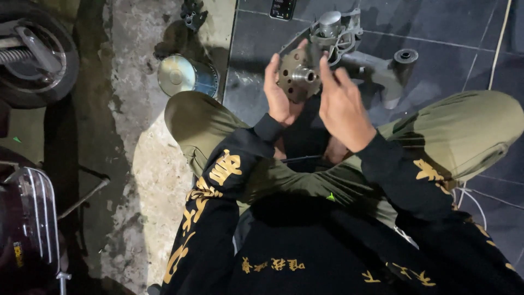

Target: Inspecting and smoothing the inner surfaces of motorcycle engine components using a small tool.

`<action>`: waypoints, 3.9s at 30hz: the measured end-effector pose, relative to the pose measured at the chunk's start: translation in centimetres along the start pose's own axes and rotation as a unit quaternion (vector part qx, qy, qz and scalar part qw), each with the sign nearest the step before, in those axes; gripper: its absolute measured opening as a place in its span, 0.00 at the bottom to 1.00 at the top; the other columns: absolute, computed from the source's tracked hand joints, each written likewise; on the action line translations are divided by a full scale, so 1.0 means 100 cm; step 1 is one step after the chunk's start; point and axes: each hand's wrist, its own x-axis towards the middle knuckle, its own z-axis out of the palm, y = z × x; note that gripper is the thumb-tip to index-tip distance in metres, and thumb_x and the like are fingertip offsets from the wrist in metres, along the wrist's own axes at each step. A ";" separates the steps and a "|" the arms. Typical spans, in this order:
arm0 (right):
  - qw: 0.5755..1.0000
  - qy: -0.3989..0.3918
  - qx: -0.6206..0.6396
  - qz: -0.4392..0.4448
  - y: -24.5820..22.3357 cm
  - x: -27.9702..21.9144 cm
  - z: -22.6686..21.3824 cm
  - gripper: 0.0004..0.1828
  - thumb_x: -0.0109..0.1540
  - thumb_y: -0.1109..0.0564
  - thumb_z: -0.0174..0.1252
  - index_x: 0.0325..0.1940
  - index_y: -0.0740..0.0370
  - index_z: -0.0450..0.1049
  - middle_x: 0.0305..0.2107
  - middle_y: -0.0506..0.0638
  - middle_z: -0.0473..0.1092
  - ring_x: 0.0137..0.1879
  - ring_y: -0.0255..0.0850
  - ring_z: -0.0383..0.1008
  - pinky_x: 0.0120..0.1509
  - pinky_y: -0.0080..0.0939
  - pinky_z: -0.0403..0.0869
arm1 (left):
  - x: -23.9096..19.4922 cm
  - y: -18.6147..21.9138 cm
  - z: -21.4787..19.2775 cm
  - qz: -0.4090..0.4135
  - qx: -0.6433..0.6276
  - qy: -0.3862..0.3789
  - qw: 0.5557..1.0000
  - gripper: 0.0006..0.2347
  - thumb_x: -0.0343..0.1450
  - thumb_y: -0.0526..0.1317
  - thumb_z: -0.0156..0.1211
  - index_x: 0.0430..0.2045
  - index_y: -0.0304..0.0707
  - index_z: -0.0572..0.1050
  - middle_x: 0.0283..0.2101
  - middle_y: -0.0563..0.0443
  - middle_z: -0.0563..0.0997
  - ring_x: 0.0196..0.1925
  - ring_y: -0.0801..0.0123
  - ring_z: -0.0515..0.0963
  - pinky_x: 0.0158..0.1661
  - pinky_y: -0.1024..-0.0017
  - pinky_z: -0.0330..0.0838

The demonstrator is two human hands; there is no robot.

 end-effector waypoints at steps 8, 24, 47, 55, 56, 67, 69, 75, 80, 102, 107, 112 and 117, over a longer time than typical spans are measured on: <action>0.999 -0.009 0.039 0.017 -0.018 0.000 -0.006 0.30 0.74 0.66 0.47 0.80 0.73 0.52 0.55 0.73 0.63 0.41 0.69 0.69 0.42 0.61 0.69 | 0.012 0.006 -0.007 -0.025 -0.064 0.039 0.997 0.29 0.83 0.57 0.49 0.71 0.29 0.61 0.69 0.24 0.66 0.70 0.32 0.68 0.70 0.38 0.61; 0.999 0.023 0.039 0.013 -0.013 -0.001 0.023 0.34 0.68 0.67 0.48 0.81 0.67 0.58 0.39 0.62 0.68 0.25 0.53 0.69 0.32 0.42 0.70 | 0.017 0.033 0.013 -0.041 -0.010 0.145 0.989 0.32 0.76 0.57 0.49 0.70 0.28 0.63 0.70 0.21 0.65 0.71 0.29 0.67 0.67 0.33 0.62; 0.991 -0.095 0.050 0.080 -0.024 -0.003 -0.015 0.33 0.71 0.66 0.45 0.81 0.74 0.47 0.58 0.76 0.59 0.39 0.72 0.69 0.42 0.66 0.70 | 0.013 -0.007 -0.024 -0.060 0.009 0.131 0.990 0.29 0.77 0.57 0.55 0.65 0.30 0.69 0.62 0.28 0.75 0.64 0.36 0.74 0.64 0.41 0.66; 0.986 0.019 -0.163 -0.010 -0.007 -0.016 0.011 0.39 0.74 0.70 0.50 0.86 0.68 0.40 0.61 0.73 0.60 0.21 0.55 0.51 0.32 0.48 0.59 | 0.005 0.004 0.012 -0.040 -0.015 -0.038 0.998 0.22 0.86 0.48 0.43 0.67 0.27 0.69 0.67 0.32 0.73 0.70 0.46 0.71 0.72 0.53 0.61; 0.990 -0.031 -0.137 0.003 -0.014 -0.018 0.009 0.35 0.75 0.66 0.48 0.85 0.67 0.43 0.64 0.71 0.58 0.20 0.53 0.48 0.32 0.49 0.55 | 0.005 0.007 0.008 -0.053 0.013 0.001 0.999 0.26 0.83 0.53 0.44 0.69 0.28 0.63 0.66 0.31 0.72 0.69 0.43 0.71 0.69 0.47 0.66; 0.999 -0.047 0.015 0.022 -0.016 -0.014 0.002 0.32 0.76 0.66 0.45 0.84 0.71 0.44 0.58 0.70 0.58 0.31 0.63 0.57 0.37 0.60 0.55 | 0.003 0.017 0.012 -0.056 0.050 0.013 0.997 0.31 0.81 0.57 0.46 0.71 0.28 0.60 0.66 0.32 0.74 0.68 0.41 0.73 0.69 0.44 0.67; 0.999 0.029 -0.003 -0.014 -0.005 -0.011 0.002 0.35 0.80 0.68 0.43 0.86 0.61 0.35 0.65 0.72 0.57 0.29 0.52 0.44 0.42 0.51 0.49 | -0.004 0.016 0.025 -0.054 0.008 -0.054 0.997 0.24 0.86 0.51 0.46 0.71 0.28 0.64 0.70 0.32 0.68 0.74 0.43 0.67 0.77 0.46 0.61; 1.000 -0.013 0.012 -0.011 -0.017 -0.018 0.007 0.34 0.77 0.70 0.44 0.85 0.72 0.39 0.55 0.69 0.57 0.39 0.63 0.57 0.45 0.59 0.60 | -0.001 0.025 0.015 -0.061 0.028 -0.069 0.995 0.30 0.83 0.59 0.42 0.73 0.30 0.60 0.69 0.34 0.71 0.73 0.45 0.69 0.76 0.45 0.63; 1.000 0.008 0.015 -0.019 -0.024 -0.017 0.001 0.30 0.78 0.69 0.42 0.83 0.73 0.42 0.57 0.69 0.58 0.40 0.59 0.59 0.47 0.49 0.56 | 0.000 0.021 0.012 -0.044 0.026 -0.062 0.997 0.28 0.85 0.56 0.42 0.71 0.28 0.63 0.70 0.34 0.70 0.75 0.45 0.67 0.77 0.48 0.60; 0.985 0.125 -0.030 -0.112 0.001 -0.004 0.004 0.29 0.81 0.72 0.43 0.87 0.66 0.47 0.44 0.59 0.58 0.39 0.47 0.55 0.46 0.48 0.64 | 0.003 0.000 -0.019 -0.003 0.115 0.198 0.973 0.22 0.78 0.51 0.56 0.61 0.33 0.73 0.63 0.32 0.75 0.68 0.43 0.71 0.67 0.48 0.67; 0.993 0.081 0.053 -0.060 -0.007 -0.008 -0.002 0.27 0.80 0.70 0.42 0.84 0.65 0.50 0.55 0.63 0.63 0.44 0.52 0.62 0.47 0.56 0.51 | 0.003 0.031 0.019 -0.032 0.069 -0.052 0.996 0.24 0.85 0.53 0.43 0.66 0.28 0.70 0.66 0.36 0.74 0.68 0.48 0.73 0.71 0.50 0.66; 0.988 0.131 0.006 -0.084 -0.001 0.001 0.001 0.28 0.82 0.70 0.41 0.86 0.58 0.50 0.47 0.57 0.62 0.34 0.48 0.47 0.50 0.48 0.47 | -0.001 -0.008 -0.044 -0.022 0.156 0.218 0.963 0.20 0.76 0.49 0.58 0.56 0.33 0.77 0.60 0.37 0.79 0.65 0.52 0.75 0.66 0.55 0.68; 0.992 0.102 -0.013 -0.070 -0.006 -0.004 0.000 0.31 0.76 0.76 0.46 0.84 0.67 0.57 0.43 0.58 0.60 0.41 0.52 0.60 0.48 0.46 0.67 | 0.000 0.041 0.030 -0.020 0.119 -0.043 0.992 0.24 0.85 0.52 0.44 0.68 0.31 0.69 0.68 0.34 0.73 0.72 0.44 0.70 0.73 0.49 0.65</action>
